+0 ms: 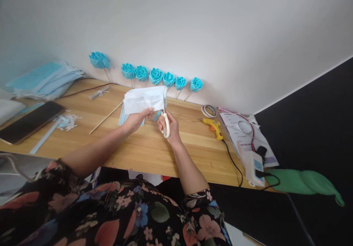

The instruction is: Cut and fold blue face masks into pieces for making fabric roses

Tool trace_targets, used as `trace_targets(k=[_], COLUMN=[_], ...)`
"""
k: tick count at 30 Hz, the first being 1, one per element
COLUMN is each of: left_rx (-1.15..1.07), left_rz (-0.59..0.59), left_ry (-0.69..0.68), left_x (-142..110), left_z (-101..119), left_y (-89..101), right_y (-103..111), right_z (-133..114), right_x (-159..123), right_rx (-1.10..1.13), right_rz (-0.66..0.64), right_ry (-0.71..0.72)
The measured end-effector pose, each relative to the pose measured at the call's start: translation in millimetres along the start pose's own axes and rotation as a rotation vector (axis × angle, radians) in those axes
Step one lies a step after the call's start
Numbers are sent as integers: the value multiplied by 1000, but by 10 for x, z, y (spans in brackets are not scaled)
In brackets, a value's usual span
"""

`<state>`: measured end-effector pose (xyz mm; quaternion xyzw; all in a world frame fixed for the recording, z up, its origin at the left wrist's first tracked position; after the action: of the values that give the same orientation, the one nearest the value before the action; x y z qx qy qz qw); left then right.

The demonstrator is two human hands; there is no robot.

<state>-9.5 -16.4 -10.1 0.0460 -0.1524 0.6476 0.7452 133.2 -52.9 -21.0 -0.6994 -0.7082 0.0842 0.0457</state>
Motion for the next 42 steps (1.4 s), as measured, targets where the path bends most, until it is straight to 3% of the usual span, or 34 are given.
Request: trace_targets(k=[4,7,10,13,17,20,23,28,31,37,42], left_rx=[79,174,88,-224,-444,-381,-231,83,138,187,328], left_rz=[-5,-64,-58,-4,-114,-173,-189,-87,-90,-349,-403], left_ry=[-27,-160,-284,-151,137,190,135,87,65,35,92], left_x=[18,93,213,342,406,404,404,411,405,347,290], left_z=[-21,60,192,213,130,95,130,210,235,238,166], left_y=[47,143,308,475,544,628,733,875,844,603,520], right_y=[40,88,117,109,79,62,58,64,74,62,38], right_z=[-4,-54,-107,-97,-37,-29,-65,-71,-25,33,14], right_x=[13,22,29,29,15,2,-7,12,40,47,19], right_rx=[40,104,136,87,3,-55,-120,-215,-219,-213,-212], right_rz=[-13,-36,-81,-148,-215,-223,-188,-131,-124,-144,-137], right_ry=[1,1,8,-6,-38,-70,-87,-133,-152,-171,-194])
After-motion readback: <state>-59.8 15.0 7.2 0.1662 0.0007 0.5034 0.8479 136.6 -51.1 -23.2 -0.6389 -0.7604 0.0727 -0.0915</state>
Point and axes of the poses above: each hand's wrist, its own x-axis towards the middle knuckle, its own y-axis out of the back of the hand, z = x × y, the point moved 5 cm from there along x, towards the middle knuckle, and after that the axes turned 10 degrees about -y, right-handed, at the moved point
